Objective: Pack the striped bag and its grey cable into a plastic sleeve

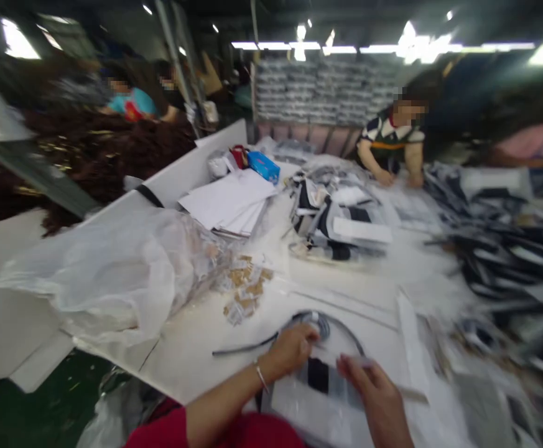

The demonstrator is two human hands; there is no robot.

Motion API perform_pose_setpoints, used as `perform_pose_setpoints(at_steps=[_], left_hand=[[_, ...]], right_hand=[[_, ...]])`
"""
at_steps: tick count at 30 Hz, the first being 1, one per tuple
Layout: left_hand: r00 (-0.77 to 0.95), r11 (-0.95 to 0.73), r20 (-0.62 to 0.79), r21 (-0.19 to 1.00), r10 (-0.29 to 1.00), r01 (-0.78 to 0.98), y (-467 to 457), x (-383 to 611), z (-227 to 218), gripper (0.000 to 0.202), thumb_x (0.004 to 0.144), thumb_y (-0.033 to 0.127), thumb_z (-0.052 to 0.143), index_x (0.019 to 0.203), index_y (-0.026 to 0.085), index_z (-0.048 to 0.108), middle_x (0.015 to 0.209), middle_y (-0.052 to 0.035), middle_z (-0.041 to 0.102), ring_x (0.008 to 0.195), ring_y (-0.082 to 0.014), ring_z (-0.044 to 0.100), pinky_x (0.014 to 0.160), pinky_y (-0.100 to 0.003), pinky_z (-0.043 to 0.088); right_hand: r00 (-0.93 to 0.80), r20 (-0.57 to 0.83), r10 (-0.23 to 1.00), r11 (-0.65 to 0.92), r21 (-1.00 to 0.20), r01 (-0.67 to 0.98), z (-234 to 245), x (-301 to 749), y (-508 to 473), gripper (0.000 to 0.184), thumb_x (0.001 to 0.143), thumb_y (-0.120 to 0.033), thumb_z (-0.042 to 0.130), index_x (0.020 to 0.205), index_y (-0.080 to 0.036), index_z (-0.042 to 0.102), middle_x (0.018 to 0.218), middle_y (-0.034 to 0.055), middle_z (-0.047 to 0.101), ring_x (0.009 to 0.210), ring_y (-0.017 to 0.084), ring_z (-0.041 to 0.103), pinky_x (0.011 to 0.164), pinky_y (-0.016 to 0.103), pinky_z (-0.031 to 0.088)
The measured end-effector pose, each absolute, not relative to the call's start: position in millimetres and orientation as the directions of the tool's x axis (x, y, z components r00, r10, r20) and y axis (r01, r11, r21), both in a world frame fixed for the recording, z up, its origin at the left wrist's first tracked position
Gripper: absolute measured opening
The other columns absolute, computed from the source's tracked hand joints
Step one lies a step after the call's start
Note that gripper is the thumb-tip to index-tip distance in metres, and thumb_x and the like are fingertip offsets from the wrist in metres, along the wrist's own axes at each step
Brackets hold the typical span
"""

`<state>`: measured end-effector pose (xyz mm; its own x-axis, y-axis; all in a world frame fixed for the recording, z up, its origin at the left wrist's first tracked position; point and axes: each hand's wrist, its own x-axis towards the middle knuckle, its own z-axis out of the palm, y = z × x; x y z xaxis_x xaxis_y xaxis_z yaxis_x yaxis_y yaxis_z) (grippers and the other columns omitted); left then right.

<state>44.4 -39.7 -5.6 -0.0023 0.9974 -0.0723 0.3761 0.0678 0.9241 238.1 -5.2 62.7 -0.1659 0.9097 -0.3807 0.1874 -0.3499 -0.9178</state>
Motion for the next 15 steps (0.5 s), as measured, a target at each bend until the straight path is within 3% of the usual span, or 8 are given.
perform_pose_setpoints(at_steps=[5,9,15], left_hand=[[-0.080,0.076,-0.030,0.737,0.996,0.671,11.5,15.5,-17.9,0.035,0.080,0.009,0.056,0.115,0.014,0.059,0.116,-0.0107,0.061,0.112,-0.0242,0.054,0.102,-0.039,0.042],[0.015,0.042,-0.090,0.598,0.996,0.800,41.0,12.4,-32.4,0.050,0.079,0.014,0.065,0.127,0.017,0.052,0.130,-0.0103,0.055,0.120,-0.0253,0.050,0.104,-0.038,0.041],[0.099,0.008,-0.245,0.401,0.965,0.916,60.2,33.5,-57.8,0.041,0.080,0.021,0.067,0.120,0.018,0.055,0.114,-0.0092,0.059,0.107,-0.0268,0.054,0.090,-0.038,0.046]], right_hand=[[-0.085,-0.369,0.926,-0.366,-0.930,0.040,33.3,244.9,12.5,0.044,0.068,-0.056,0.076,0.084,-0.016,0.068,0.095,0.0102,0.074,0.093,0.026,0.069,0.092,0.041,0.054],[-0.133,-0.297,0.946,-0.274,-0.948,0.163,15.9,241.3,12.9,0.035,0.077,-0.053,0.070,0.089,-0.020,0.067,0.103,0.0096,0.073,0.098,0.025,0.068,0.094,0.041,0.052],[-0.280,-0.212,0.936,-0.108,-0.933,0.344,-9.6,232.1,11.4,0.021,0.085,-0.045,0.061,0.083,-0.024,0.066,0.106,0.0075,0.073,0.098,0.023,0.069,0.091,0.035,0.053]])
